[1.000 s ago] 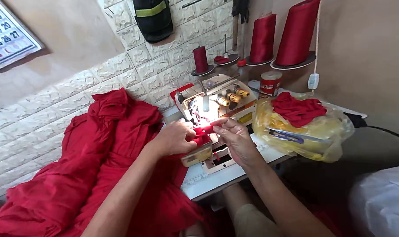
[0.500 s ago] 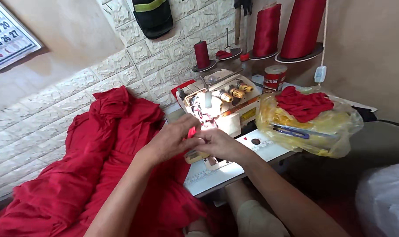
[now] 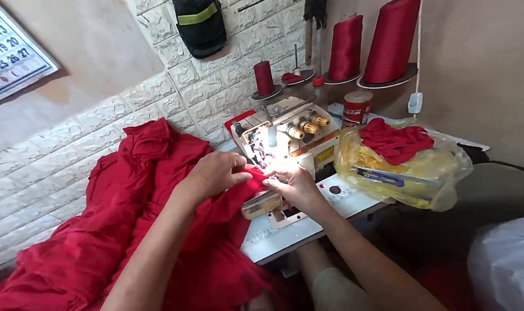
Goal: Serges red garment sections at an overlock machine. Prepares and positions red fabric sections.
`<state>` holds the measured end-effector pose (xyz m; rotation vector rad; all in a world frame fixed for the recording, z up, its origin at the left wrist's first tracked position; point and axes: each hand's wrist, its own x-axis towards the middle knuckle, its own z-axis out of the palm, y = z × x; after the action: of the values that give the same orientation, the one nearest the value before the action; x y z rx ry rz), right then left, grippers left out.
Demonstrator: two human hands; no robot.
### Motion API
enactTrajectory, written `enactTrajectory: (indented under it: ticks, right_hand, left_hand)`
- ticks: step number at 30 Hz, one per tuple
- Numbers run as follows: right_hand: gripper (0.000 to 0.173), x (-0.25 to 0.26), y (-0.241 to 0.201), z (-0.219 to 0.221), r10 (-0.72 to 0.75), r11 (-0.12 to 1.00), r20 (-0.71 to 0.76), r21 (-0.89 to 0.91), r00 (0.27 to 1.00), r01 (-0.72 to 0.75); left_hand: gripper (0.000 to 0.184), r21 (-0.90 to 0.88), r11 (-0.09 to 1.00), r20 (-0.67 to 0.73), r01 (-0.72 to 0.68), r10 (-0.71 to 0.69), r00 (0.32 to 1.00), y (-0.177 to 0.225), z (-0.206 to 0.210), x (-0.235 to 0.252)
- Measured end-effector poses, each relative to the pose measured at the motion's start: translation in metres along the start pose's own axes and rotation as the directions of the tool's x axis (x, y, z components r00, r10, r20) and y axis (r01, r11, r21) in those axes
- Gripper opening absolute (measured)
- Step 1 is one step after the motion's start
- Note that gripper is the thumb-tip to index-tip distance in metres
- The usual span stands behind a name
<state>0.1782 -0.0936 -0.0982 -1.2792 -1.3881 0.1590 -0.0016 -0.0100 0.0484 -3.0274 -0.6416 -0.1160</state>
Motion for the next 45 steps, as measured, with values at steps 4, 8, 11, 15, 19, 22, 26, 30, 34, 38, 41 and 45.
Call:
enactTrajectory:
  ticks: [4,8,11,15,19,22,26,30,34,38,41,45]
  right_hand:
    - [0.008,0.000,0.005,0.010,0.013,0.997,-0.086,0.071,0.996,-0.007]
    - [0.016,0.003,0.007,0.014,0.103,0.990,-0.123,0.105,0.987,-0.091]
    - [0.029,0.003,0.003,0.005,0.060,0.987,-0.002,0.148,0.998,-0.059]
    - [0.015,-0.006,-0.006,-0.016,-0.132,0.859,0.300,0.510,0.945,-0.042]
    - [0.012,-0.022,0.010,-0.019,-0.074,0.783,0.374,0.596,0.925,-0.178]
    - [0.011,-0.030,0.015,-0.012,-0.043,0.759,0.319,0.627,0.947,-0.176]
    - [0.012,-0.027,0.013,-0.012,-0.044,0.776,0.303,0.610,0.952,-0.158]
    - [0.012,-0.024,0.015,-0.013,-0.071,0.774,0.315,0.615,0.946,-0.147]
    - [0.013,-0.020,0.013,-0.012,-0.042,0.787,0.311,0.596,0.949,-0.161]
    - [0.014,-0.014,0.010,-0.013,0.041,0.796,0.337,0.558,0.941,-0.234]
    - [0.017,-0.015,0.008,-0.013,0.054,0.851,0.271,0.491,0.961,-0.186]
    - [0.020,-0.020,0.006,0.002,-0.088,0.989,-0.213,0.101,0.973,0.112]
  left_hand:
    - [0.033,0.103,0.994,-0.144,-0.031,0.046,0.989,-0.005,0.009,-0.006]
    - [0.030,0.071,0.997,-0.204,-0.026,0.040,0.978,0.001,0.012,-0.008]
    - [0.025,0.000,0.988,-0.220,-0.155,0.152,0.964,0.009,0.014,-0.008]
    - [0.028,-0.060,0.948,-0.117,-0.313,0.305,0.945,0.030,0.020,-0.003]
    - [0.040,-0.067,0.957,0.056,-0.282,0.286,0.957,0.008,0.028,0.009]
    - [0.035,-0.115,0.960,0.062,-0.257,0.265,0.962,-0.014,0.035,0.016]
    - [0.030,-0.220,0.945,0.025,-0.241,0.252,0.967,-0.002,0.037,0.012]
    - [0.029,-0.229,0.935,0.014,-0.272,0.283,0.959,0.015,0.041,0.010]
    - [0.040,0.152,0.943,-0.013,-0.297,0.302,0.953,0.005,0.045,0.012]
    - [0.037,0.284,0.931,-0.065,-0.228,0.256,0.964,-0.006,0.036,0.010]
    - [0.039,-0.076,0.976,0.013,-0.205,0.207,0.978,0.000,0.023,0.001]
    - [0.028,-0.124,0.992,0.024,-0.039,0.042,0.999,0.000,0.019,-0.007]
